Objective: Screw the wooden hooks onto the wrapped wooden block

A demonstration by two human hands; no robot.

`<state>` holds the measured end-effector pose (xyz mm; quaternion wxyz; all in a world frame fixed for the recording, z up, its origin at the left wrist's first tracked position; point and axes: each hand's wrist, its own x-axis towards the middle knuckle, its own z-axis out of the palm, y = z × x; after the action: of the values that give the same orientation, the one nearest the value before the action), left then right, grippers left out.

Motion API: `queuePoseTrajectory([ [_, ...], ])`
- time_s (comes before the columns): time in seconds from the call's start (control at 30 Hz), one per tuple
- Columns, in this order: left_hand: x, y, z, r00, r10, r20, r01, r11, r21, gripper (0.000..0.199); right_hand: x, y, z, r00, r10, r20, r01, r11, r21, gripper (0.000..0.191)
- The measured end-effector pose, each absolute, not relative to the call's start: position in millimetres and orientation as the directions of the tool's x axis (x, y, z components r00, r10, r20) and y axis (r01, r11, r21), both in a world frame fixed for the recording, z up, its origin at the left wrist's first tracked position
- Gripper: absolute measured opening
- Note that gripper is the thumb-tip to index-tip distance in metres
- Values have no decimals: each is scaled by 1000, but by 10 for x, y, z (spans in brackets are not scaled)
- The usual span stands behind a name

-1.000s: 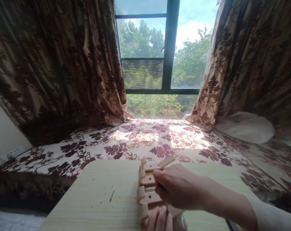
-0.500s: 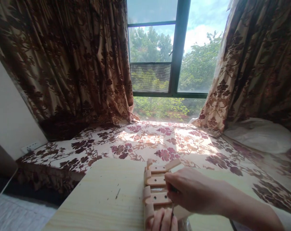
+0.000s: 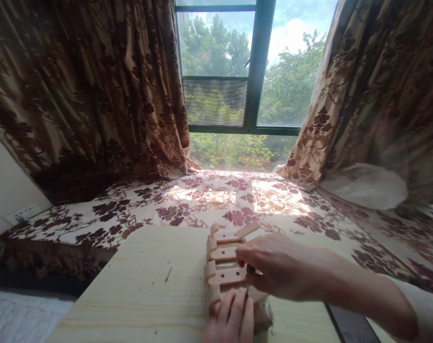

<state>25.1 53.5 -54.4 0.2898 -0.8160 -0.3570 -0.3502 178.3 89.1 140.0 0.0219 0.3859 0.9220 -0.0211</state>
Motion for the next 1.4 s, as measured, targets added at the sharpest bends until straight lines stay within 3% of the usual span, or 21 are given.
queuePoseTrajectory([
  [0.13,183,472,-378,571,496,654,760,-621,-192,40,1793,889,1484,-734,667,-124,674,739,-16,12],
  [0.23,158,426,-297,631,525,571,734,-643,-219,43,1800,910,1446,-712,694,-102,699,715,-15,15],
  [0.37,134,390,-264,642,530,554,728,-648,-223,44,1789,933,1453,-666,737,-113,740,672,21,18],
  [0.57,132,371,-250,642,568,515,731,-656,-188,48,1820,889,1522,-729,661,-176,659,748,79,11],
  [0.7,135,330,-203,632,611,477,739,-660,-135,47,2024,765,1402,-643,731,-229,735,673,83,15],
  [0.87,150,308,-144,619,621,480,741,-664,-96,45,2228,636,1213,-588,800,-119,805,593,6,16],
  [1.03,175,323,-56,613,595,520,735,-671,-98,39,2156,687,1147,-604,788,-116,792,610,23,20],
  [1.2,205,324,-25,594,580,557,741,-665,-98,38,2135,840,1151,-663,731,-160,743,669,-17,16],
  [1.4,212,307,-111,566,593,573,739,-673,-34,42,2223,910,1074,-732,674,-95,681,723,-117,16],
])
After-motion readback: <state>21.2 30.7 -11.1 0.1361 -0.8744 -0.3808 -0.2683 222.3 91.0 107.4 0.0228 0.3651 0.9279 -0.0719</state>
